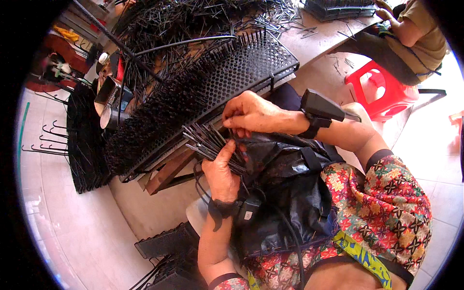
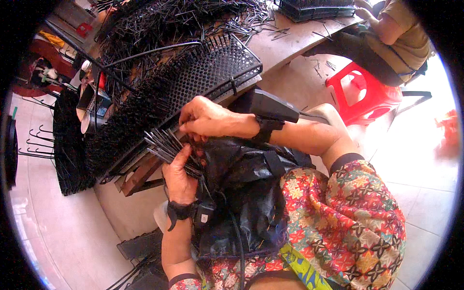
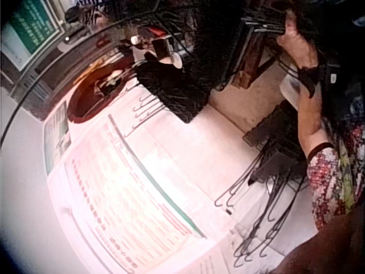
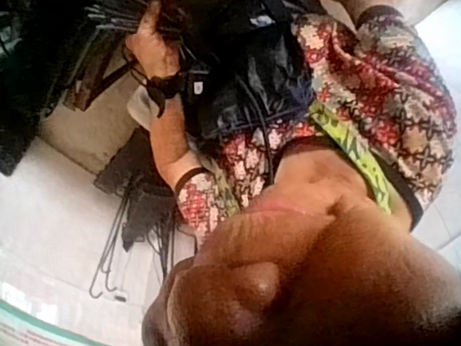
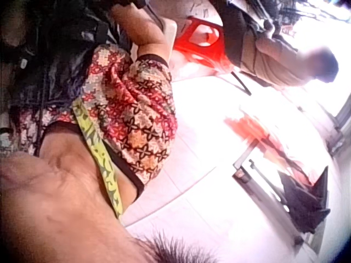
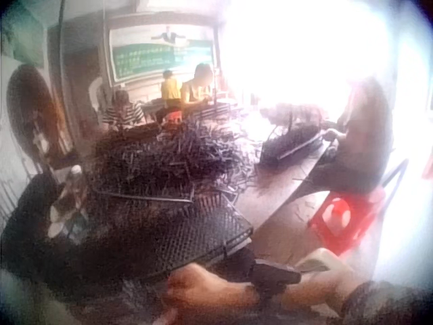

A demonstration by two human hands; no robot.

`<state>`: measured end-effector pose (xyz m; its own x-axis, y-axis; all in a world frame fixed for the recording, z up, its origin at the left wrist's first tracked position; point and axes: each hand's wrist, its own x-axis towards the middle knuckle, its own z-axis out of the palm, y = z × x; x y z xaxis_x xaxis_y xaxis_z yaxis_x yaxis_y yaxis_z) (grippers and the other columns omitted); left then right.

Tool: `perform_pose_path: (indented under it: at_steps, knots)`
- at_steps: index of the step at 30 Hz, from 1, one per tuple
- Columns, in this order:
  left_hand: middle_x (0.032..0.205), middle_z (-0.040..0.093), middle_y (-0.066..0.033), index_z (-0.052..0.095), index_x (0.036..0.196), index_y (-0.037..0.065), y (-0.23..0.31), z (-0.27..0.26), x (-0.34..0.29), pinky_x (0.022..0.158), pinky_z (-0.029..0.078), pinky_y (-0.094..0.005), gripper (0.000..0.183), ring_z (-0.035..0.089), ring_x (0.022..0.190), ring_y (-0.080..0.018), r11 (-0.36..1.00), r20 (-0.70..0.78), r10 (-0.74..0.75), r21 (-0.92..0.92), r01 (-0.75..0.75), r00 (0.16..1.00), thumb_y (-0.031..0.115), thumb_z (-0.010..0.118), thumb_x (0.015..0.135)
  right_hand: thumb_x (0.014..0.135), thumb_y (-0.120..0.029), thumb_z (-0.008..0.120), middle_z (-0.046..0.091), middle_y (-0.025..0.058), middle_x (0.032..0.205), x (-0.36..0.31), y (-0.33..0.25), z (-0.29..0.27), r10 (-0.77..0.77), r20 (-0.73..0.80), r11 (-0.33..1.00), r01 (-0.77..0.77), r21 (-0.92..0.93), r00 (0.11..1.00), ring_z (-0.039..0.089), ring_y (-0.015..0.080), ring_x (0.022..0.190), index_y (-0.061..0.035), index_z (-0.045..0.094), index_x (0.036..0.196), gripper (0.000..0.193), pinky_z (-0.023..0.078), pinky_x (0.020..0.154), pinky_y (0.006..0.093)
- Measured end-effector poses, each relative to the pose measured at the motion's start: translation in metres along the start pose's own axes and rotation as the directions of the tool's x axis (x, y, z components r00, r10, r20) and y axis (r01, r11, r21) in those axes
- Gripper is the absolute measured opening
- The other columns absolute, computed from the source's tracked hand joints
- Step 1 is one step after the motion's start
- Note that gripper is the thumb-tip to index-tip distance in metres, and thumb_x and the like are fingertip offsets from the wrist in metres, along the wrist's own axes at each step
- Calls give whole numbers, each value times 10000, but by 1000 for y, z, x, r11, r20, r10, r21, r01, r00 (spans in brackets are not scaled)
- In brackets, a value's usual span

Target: The person threads long black metal rods through small holes in a rectangular metal plate. The person handles the rods one by one, carefully inserting the tip of each rod into the grid of the plate.

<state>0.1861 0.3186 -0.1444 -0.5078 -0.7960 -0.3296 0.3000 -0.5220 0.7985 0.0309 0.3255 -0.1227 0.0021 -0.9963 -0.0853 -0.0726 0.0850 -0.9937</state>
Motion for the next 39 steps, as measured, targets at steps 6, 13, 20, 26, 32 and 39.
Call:
perform_pose_path:
  at_steps: [6, 13, 20, 26, 32, 39]
  knots:
    - [728, 557, -72, 523, 842, -5, 3, -4, -1, 487, 461, -295, 153, 554, 640, -175, 998, -49, -28, -59, 25, 998, 77, 595, 735, 777, -54, 516, 556, 80, 617, 28, -9, -30, -323, -387, 939, 343, -19, 864, 542, 119, 509, 72, 522, 864, 153, 455, 452, 229]
    - [699, 542, -68, 525, 861, -12, 3, 2, -1, 466, 451, -294, 161, 544, 636, -168, 994, -94, -42, -100, 32, 995, 65, 586, 735, 779, -65, 522, 564, 81, 625, 79, 6, -58, -629, -517, 777, 498, -385, 581, 561, 109, 536, 16, 535, 878, 128, 455, 486, 227]
    - [666, 539, -75, 526, 854, -28, 3, -1, 0, 443, 443, -282, 154, 534, 573, -165, 998, -63, 16, -62, -20, 998, 21, 579, 718, 756, -65, 541, 578, 119, 663, 89, 7, -55, -798, -288, 545, 431, -719, 529, 587, 184, 564, 16, 545, 899, 165, 470, 531, 268]
    - [640, 552, -84, 540, 803, -27, 6, 2, -1, 439, 437, -273, 119, 530, 533, -171, 999, -85, 13, -28, -15, 996, 15, 592, 704, 752, -115, 516, 552, 183, 647, 98, 3, -55, -707, -19, 292, 267, -918, 707, 545, 350, 611, 13, 550, 846, 163, 440, 543, 399]
    - [639, 558, -91, 544, 782, -29, 4, 0, 0, 435, 431, -271, 113, 534, 534, -173, 999, -78, 22, -38, -25, 997, 10, 603, 693, 789, -195, 487, 542, 199, 631, 86, 10, -44, -623, 6, 302, 247, -921, 782, 541, 353, 594, 3, 550, 858, 218, 430, 513, 415]
    - [663, 561, -81, 543, 808, -23, 7, -3, -2, 431, 430, -268, 134, 538, 536, -166, 999, -91, 13, -50, -17, 996, -11, 601, 689, 767, -220, 562, 574, 112, 623, 46, -7, -21, -279, -67, 846, 213, -489, 958, 562, 168, 514, 41, 555, 912, 299, 444, 445, 278]
